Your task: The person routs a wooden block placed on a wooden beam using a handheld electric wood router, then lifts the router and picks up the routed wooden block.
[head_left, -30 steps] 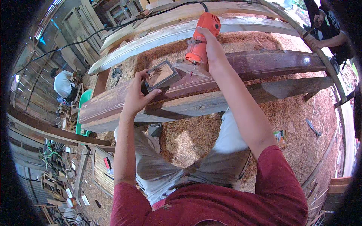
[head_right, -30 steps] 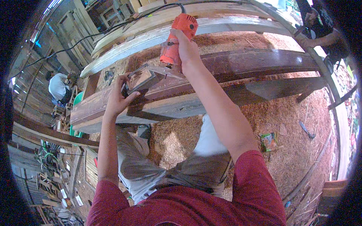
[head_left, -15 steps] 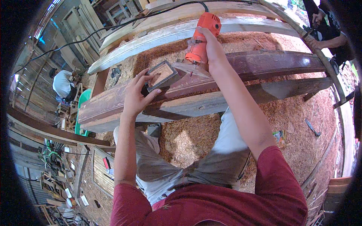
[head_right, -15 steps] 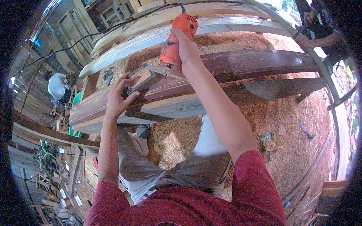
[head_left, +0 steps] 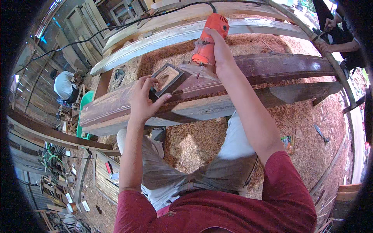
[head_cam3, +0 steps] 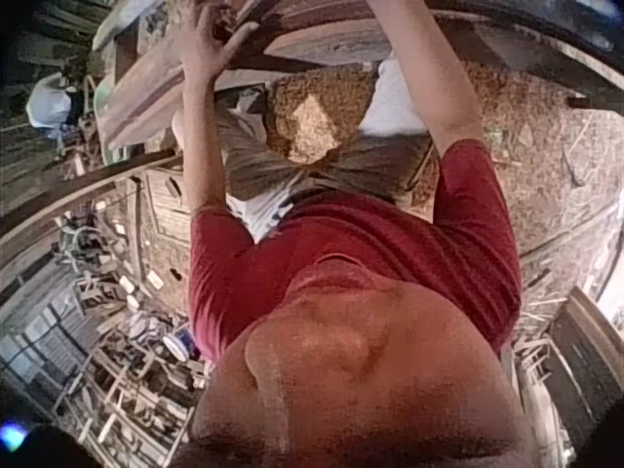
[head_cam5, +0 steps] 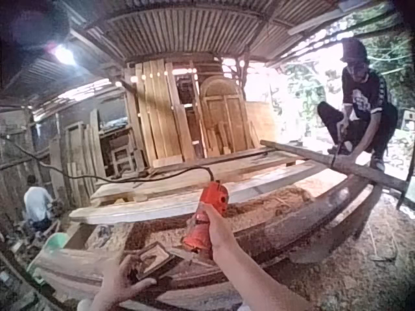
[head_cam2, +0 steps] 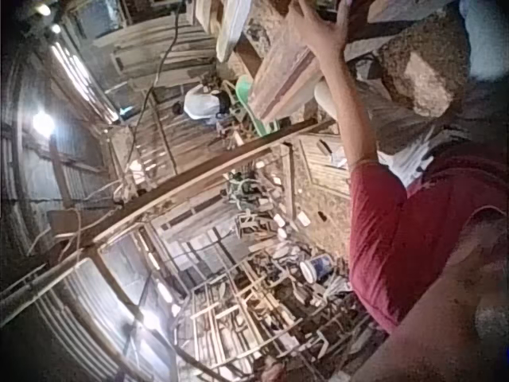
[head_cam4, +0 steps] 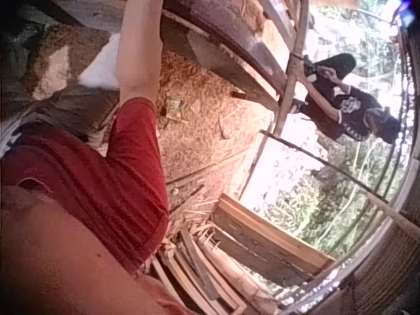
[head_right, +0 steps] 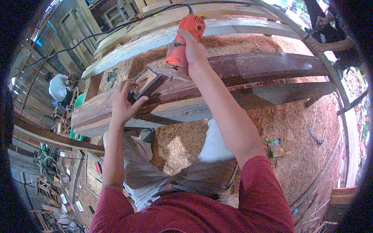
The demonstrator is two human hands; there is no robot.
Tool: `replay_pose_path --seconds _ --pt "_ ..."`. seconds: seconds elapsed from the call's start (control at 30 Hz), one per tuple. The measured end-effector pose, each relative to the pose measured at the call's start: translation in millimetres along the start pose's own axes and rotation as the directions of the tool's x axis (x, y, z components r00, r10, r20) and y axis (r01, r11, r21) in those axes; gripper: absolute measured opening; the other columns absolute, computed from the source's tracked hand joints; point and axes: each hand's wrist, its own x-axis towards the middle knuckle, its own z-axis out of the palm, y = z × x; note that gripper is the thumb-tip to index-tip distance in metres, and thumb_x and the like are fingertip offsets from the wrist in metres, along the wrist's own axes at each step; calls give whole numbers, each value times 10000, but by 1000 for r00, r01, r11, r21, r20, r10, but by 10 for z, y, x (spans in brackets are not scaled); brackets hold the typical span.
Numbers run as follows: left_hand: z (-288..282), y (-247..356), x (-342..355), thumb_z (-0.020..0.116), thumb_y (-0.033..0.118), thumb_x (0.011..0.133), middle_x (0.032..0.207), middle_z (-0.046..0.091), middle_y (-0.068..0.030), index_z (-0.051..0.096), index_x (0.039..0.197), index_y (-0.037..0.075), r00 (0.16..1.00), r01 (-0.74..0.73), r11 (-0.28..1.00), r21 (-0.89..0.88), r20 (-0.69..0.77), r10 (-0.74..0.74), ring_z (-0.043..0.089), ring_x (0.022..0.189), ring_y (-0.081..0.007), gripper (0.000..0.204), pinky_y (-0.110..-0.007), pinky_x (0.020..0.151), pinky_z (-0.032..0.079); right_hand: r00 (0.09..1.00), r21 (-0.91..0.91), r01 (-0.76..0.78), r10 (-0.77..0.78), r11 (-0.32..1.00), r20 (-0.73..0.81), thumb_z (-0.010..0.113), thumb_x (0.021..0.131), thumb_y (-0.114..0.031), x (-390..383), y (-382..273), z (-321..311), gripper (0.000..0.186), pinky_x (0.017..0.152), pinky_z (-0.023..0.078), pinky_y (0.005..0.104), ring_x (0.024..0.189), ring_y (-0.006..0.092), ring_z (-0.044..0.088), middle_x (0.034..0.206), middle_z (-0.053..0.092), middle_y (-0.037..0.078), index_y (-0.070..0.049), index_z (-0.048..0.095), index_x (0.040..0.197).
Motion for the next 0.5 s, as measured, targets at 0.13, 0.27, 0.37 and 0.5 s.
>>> replay_pose_path --seconds 0.13,0.27,0.37,0.5 --pt "-37 127 -37 929 406 773 1307 661 -190 624 1338 35 999 25 1000 -15 41 -25 655 1198 -401 742 -470 1015 524 999 -29 14 -15 999 -34 813 886 -382 125 23 -71 442 745 596 377 786 225 710 963 696 84 -32 686 1123" --pt "-13 145 -114 951 422 741 1174 670 -181 553 1423 13 997 -6 992 -123 -76 -4 666 1096 -362 890 -460 970 527 997 -43 64 -66 997 -43 821 875 -389 160 30 -93 449 761 596 377 790 217 707 962 696 80 -32 690 1114" --pt "17 104 -191 970 417 729 1108 681 -170 515 1448 11 993 78 973 -219 -73 -96 677 1014 -350 943 -450 933 532 999 -27 21 -22 999 -33 818 880 -392 104 2 -72 450 759 606 384 802 217 714 973 699 80 -33 686 1117" --pt "5 53 -239 991 369 703 1167 696 -178 493 1473 15 986 117 962 -248 -87 -142 676 1066 -349 983 -462 967 525 1000 -28 -1 2 1000 9 815 889 -399 24 -11 -18 451 758 618 391 825 219 725 996 705 84 -35 684 1121"
